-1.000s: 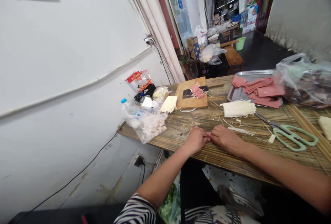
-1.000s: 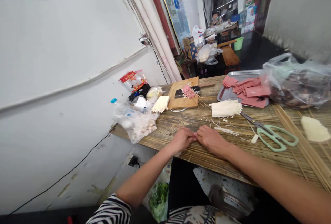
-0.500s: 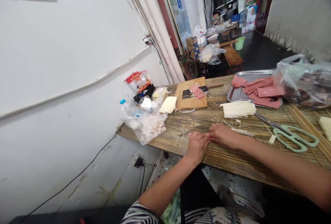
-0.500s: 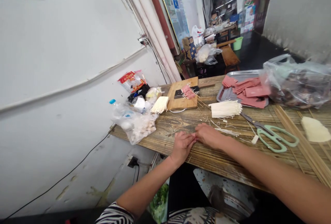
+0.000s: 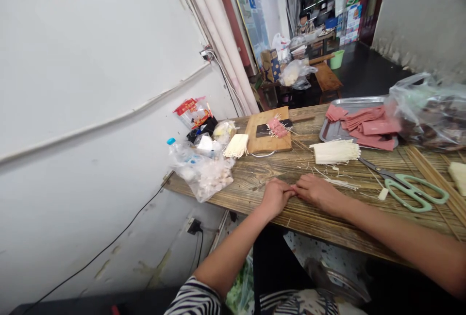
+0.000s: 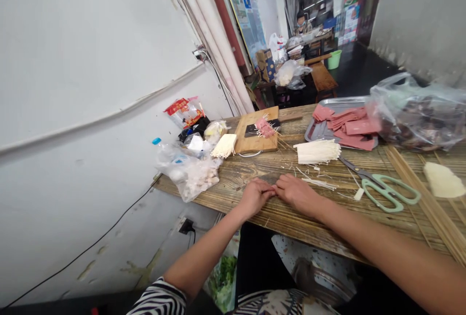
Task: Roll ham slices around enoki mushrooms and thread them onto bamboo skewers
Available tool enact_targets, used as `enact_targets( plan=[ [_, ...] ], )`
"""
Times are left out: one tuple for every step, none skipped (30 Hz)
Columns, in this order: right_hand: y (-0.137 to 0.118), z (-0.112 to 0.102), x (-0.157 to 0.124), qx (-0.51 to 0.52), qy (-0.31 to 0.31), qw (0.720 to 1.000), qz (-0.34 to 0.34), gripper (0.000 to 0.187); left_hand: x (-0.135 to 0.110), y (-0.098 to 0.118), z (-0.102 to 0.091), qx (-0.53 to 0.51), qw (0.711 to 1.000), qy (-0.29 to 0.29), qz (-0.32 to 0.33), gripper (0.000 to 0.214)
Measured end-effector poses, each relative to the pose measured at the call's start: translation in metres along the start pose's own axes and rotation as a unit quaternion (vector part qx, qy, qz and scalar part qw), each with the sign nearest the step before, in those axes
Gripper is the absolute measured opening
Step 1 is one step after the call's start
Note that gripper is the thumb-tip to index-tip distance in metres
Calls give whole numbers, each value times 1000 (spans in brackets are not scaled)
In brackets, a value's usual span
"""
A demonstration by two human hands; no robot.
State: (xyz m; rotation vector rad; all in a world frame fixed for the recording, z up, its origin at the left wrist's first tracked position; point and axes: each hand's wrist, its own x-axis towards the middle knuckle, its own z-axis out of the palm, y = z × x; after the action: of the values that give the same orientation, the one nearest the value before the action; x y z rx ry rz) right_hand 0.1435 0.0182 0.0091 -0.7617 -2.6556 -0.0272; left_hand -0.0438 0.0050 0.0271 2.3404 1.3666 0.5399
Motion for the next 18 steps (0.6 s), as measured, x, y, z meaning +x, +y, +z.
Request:
enact_targets(
  plan=[
    [-1, 0, 1, -4, -4, 1000, -1, 44, 1, 0, -1, -5, 1000, -6, 0, 15],
    [0, 0, 2, -4, -10, 1000, -1, 45, 0, 1, -2, -6, 1000, -8, 0, 15],
    [0, 0, 4, 1, -17, 1000, 0, 46, -1, 2, -2, 0, 1000, -4, -2, 14],
    [2, 0, 7, 10, -24, 1000, 3, 46, -3, 4, -1, 13, 1000, 5, -5, 14],
    [4, -1, 10, 24, -33, 999, 6, 46, -6, 6, 0, 31, 999, 21, -7, 14],
    [7, -2, 12, 42, -43, 998, 10, 46, -9, 8, 2, 53, 998, 43, -8, 15],
    [10, -3, 15, 61, -53, 997, 13, 45, -13, 10, 5, 75, 995, 69, -5, 15],
    [12, -4, 18, 81, -64, 995, 16, 43, -16, 11, 9, 93, 991, 94, 3, 16],
    [15, -5, 20, 98, -75, 992, 19, 40, -20, 11, 12, 108, 987, 116, 15, 17],
    [17, -6, 21, 113, -85, 990, 20, 38, -22, 11, 16, 120, 983, 133, 29, 17],
    [19, -7, 23, 124, -94, 988, 21, 37, -24, 10, 19, 128, 980, 145, 42, 16],
    [20, -8, 24, 132, -102, 986, 23, 35, -24, 9, 22, 134, 978, 153, 53, 16],
    [21, -9, 25, 138, -108, 984, 24, 34, -24, 8, 24, 138, 976, 156, 58, 16],
    [21, -10, 26, 142, -113, 983, 28, 33, -23, 6, 25, 138, 976, 158, 60, 17],
    [21, -12, 27, 144, -118, 982, 32, 32, -22, 5, 25, 137, 976, 157, 59, 18],
    [21, -13, 28, 145, -122, 981, 37, 31, -20, 5, 24, 133, 978, 154, 54, 20],
    [21, -15, 28, 148, -127, 980, 42, 29, -18, 5, 22, 127, 980, 148, 47, 21],
    [21, -17, 29, 152, -132, 978, 47, 28, -16, 6, 19, 119, 982, 138, 40, 21]
  ],
)
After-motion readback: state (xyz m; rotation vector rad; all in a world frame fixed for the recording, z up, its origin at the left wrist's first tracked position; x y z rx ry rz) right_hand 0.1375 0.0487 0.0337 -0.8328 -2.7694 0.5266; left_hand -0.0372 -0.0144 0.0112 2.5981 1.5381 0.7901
